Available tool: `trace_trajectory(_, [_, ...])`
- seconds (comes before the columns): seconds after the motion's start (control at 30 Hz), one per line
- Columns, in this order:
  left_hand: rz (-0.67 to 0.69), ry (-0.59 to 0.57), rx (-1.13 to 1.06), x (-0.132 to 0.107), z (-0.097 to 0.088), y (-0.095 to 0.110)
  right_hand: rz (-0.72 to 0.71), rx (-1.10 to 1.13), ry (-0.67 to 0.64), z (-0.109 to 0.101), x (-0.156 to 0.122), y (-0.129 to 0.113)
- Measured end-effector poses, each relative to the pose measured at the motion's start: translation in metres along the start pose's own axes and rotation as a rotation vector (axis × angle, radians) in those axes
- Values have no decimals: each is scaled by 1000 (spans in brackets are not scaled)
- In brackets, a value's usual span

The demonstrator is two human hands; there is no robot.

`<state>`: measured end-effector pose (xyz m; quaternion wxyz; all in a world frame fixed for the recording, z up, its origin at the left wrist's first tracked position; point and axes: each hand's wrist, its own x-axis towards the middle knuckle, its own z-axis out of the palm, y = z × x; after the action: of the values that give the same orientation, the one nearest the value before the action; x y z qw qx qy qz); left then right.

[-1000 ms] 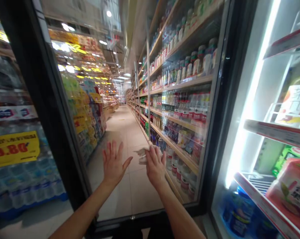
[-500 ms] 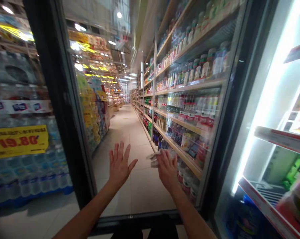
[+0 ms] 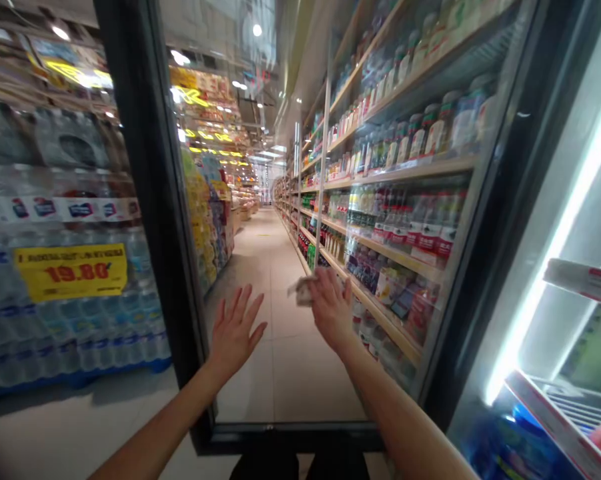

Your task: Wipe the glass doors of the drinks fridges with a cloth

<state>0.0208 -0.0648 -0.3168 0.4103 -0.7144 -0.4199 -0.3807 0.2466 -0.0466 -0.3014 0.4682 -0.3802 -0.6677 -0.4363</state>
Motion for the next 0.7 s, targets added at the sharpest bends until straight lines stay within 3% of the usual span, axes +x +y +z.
trace_trajectory(0.07, [-50, -11, 23, -13, -4, -10, 120, -22, 82, 3, 18, 1])
trace_trajectory(0.1, [-68, -18, 25, -21, -5, -14, 100, -5, 93, 6, 19, -4])
trace_trajectory(0.3, [-52, -38, -79, -70, -12, -18, -572, 256, -137, 24, -19, -60])
trace_trajectory(0.37, [-59, -30, -122, -78, -15, -20, -578, 267, -130, 30, -2, -70])
trace_trajectory(0.47, [-134, 2, -158, -82, -18, -23, -302, 220, -74, 40, 33, -80])
trace_trajectory(0.53, [-174, 17, -165, -84, -19, -25, -235, 222, -126, 45, 33, -91])
trace_trajectory(0.63, [-178, 11, -169, -87, -20, -27, -535, 307, -295, 50, 1, -113])
trace_trajectory(0.7, [-177, 10, -177, -88, -21, -29, -677, 327, -316, 52, -9, -122])
